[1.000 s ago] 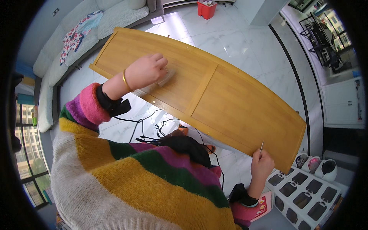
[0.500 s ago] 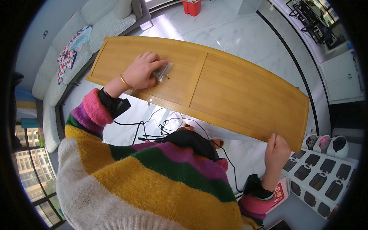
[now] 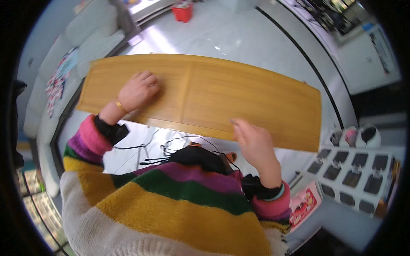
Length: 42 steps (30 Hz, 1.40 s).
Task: The person assembles a wooden cabinet by inserting dowels and screws into pre-drilled holes. They align the cabinet panels, insert wooden dowels, and tighten screws by hand to secure the joints.
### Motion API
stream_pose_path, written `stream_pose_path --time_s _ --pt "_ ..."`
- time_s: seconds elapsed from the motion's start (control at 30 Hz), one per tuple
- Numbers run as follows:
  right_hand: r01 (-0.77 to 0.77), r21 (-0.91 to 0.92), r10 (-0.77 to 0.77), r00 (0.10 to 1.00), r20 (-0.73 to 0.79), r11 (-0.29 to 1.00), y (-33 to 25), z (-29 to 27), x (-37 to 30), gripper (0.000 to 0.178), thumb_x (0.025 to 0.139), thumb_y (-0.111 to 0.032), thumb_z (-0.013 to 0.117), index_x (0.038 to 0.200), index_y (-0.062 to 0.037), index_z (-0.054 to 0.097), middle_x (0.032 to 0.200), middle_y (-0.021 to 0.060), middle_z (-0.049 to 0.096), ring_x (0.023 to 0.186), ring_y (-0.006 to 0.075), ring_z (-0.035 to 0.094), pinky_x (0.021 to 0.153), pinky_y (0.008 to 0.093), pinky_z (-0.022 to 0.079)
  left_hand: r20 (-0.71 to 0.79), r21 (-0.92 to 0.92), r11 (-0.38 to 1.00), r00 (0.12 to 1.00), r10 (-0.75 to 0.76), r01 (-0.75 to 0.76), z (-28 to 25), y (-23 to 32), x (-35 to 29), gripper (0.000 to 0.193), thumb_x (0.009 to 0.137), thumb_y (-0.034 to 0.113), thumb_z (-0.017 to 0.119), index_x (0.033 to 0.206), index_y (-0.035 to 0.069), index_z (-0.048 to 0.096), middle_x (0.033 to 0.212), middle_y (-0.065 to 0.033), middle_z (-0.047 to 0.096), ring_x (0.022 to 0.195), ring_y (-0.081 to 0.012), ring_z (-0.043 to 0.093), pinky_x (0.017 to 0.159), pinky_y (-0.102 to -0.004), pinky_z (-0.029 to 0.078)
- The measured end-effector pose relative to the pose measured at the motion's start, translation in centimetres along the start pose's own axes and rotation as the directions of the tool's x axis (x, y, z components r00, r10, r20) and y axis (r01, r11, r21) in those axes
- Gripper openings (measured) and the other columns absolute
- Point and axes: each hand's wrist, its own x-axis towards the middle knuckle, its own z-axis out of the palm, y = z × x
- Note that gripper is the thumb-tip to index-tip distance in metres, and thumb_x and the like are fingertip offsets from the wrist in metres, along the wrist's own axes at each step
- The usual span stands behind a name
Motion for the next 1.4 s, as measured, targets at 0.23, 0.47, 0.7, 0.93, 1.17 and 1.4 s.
stream_pose_path --time_s 0.23,0.47,0.7,0.93,1.17,1.4 --pt "-0.253 0.244 0.261 0.965 0.0 0.936 2.3 -5.5 -4.0 0.018 0.086 -0.004 0.041 0.095 -0.0004 0.056 0.08 0.0075 0.06 0.058 0.0123 0.055 0.056 0.0236 0.044 0.011 -0.544 0.833 0.994 -0.11 0.098 -4.7 1.0 3.0 0.002 0.078 0.006 0.055 0.077 0.004 0.053 0.074 -0.0058 0.054 0.074 -0.0182 0.054 0.064 -0.0308 0.044" --pt "-0.005 0.093 0.023 0.98 -0.199 0.996 0.8 -16.1 -0.4 0.013 0.086 -0.009 0.046 0.086 0.0004 0.054 0.07 -0.0009 0.051 0.065 0.006 0.046 0.06 0.0208 0.038 -0.061 -0.991 0.121 0.998 -0.017 -0.059 -11.8 7.1 15.7 0.012 0.085 0.011 0.056 0.082 0.0 0.053 0.067 -0.0009 0.056 0.061 -0.0083 0.052 0.058 -0.0232 0.044" --pt "0.149 0.211 -0.145 0.989 -0.033 0.966 3.6 -15.9 9.5 0.021 0.091 -0.021 0.048 0.085 -0.0029 0.056 0.071 -0.0052 0.047 0.066 0.0007 0.038 0.058 0.0161 0.031 -0.023 -0.997 -0.07 0.999 -0.031 -0.025 -11.2 8.2 26.0 0.008 0.089 0.007 0.053 0.092 0.001 0.057 0.076 0.0015 0.058 0.071 -0.0037 0.053 0.064 -0.0166 0.044" --pt "0.179 0.253 -0.224 0.962 0.159 0.951 7.7 -14.3 15.3 0.026 0.092 -0.024 0.047 0.078 -0.0028 0.052 0.068 -0.0049 0.044 0.065 0.0046 0.038 0.06 0.0204 0.033 0.061 -0.994 -0.089 0.998 -0.035 0.058 -5.8 4.7 26.7 0.012 0.086 0.011 0.058 0.091 0.0 0.056 0.078 -0.001 0.06 0.073 -0.0063 0.056 0.066 -0.0198 0.045" --pt "-0.106 0.281 0.063 0.985 0.158 0.954 12.3 -12.1 15.2 0.024 0.088 -0.02 0.049 0.074 -0.0001 0.052 0.061 0.0069 0.046 0.058 0.012 0.043 0.055 0.0258 0.036 0.62 -0.778 0.146 0.71 0.335 0.611 0.7 1.7 29.4 0.073 0.086 0.065 0.031 0.126 0.006 0.048 0.132 -0.0093 0.044 0.124 -0.0212 0.036 0.102 -0.0341 0.027" --pt "-0.394 0.449 0.315 0.918 0.243 0.802 12.6 -12.4 13.6 0.012 0.085 -0.008 0.051 0.075 -0.0012 0.052 0.065 0.0023 0.053 0.06 0.008 0.047 0.057 0.0219 0.038 0.442 -0.592 -0.12 0.446 0.778 0.797 5.3 2.0 30.6 0.064 0.09 0.052 0.04 0.127 0.001 0.044 0.122 -0.0114 0.05 0.108 -0.0162 0.048 0.096 -0.0284 0.035"
